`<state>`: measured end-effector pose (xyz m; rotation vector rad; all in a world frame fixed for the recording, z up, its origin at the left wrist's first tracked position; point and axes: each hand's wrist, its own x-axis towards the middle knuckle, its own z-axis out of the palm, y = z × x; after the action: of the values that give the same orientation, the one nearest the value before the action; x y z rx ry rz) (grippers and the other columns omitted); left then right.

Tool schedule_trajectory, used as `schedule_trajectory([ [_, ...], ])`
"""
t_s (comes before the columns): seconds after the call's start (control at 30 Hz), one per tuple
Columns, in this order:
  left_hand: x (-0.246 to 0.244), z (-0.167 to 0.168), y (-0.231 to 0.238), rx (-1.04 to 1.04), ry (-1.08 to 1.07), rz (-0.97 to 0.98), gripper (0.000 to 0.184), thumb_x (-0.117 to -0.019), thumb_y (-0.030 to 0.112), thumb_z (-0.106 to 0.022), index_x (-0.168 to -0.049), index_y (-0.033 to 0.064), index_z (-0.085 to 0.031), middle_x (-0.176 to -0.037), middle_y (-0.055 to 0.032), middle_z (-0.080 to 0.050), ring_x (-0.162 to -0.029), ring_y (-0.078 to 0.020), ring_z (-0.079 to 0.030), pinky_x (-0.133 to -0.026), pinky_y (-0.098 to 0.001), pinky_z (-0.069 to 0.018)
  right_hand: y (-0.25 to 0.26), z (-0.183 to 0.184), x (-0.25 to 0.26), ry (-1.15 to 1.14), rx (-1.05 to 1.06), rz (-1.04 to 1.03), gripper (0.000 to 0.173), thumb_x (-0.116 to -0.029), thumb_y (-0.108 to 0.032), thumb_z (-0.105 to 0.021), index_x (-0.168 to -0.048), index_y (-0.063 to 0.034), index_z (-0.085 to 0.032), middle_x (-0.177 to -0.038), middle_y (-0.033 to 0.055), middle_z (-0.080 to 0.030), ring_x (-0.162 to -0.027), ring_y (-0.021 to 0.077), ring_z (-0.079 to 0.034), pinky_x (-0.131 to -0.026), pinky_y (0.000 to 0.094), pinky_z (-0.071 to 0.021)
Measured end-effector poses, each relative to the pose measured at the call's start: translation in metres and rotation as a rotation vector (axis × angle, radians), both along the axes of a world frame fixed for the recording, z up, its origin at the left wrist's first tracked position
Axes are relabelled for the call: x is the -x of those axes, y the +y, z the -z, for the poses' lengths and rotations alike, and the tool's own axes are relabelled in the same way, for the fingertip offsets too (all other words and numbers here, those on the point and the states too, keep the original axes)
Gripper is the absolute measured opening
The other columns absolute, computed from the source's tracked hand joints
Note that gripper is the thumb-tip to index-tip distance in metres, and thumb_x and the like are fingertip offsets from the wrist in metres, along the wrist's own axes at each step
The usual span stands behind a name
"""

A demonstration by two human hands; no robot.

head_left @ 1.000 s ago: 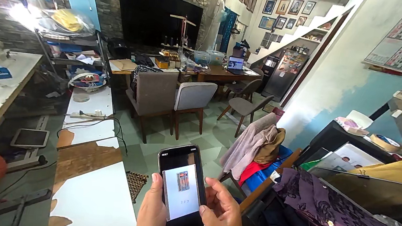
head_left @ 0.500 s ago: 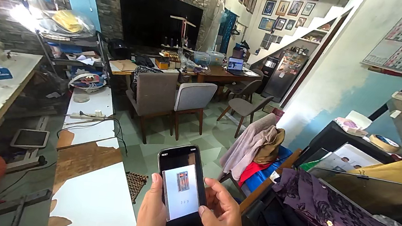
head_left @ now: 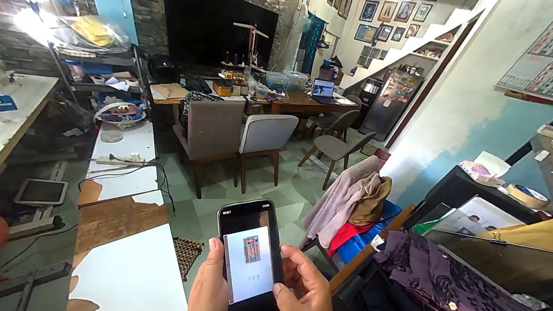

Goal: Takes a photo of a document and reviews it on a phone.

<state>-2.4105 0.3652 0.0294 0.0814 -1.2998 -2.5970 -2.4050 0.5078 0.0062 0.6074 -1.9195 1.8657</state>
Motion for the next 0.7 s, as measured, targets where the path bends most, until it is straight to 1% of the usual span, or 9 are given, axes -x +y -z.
schedule_trajectory([
  [0.27, 0.0003, 0.0002, -0.0009, 0.036, -0.002, -0.008, 0.057, -0.1112, 0.028, -0.008, -0.12, 0.005, -0.06, -0.099, 0.0014, -0.076, -0.095, -0.0052, -0.072, -0.087, -0.0254, -0.0608, -0.0003, 0.0009, 0.0007, 0.007, -0.002, -0.001, 0.052, -0.0776, 0.005, -0.061, -0.127, 0.0196, -0.054, -0.091, 0.0055, -0.071, -0.075, 0.0, -0.064, -0.068, 0.0174, -0.0551],
  [0.7, 0.0015, -0.0001, -0.0004, 0.021, -0.011, -0.011, 0.058, -0.1112, 0.029, -0.008, -0.117, 0.0051, -0.06, -0.097, 0.0012, -0.076, -0.092, -0.0053, -0.073, -0.085, -0.0249, -0.0613, -0.0006, 0.0007, 0.0016, 0.005, 0.001, 0.003, 0.051, -0.077, 0.006, -0.061, -0.126, 0.0204, -0.054, -0.091, 0.0058, -0.071, -0.075, 0.0001, -0.064, -0.068, 0.0171, -0.0549],
])
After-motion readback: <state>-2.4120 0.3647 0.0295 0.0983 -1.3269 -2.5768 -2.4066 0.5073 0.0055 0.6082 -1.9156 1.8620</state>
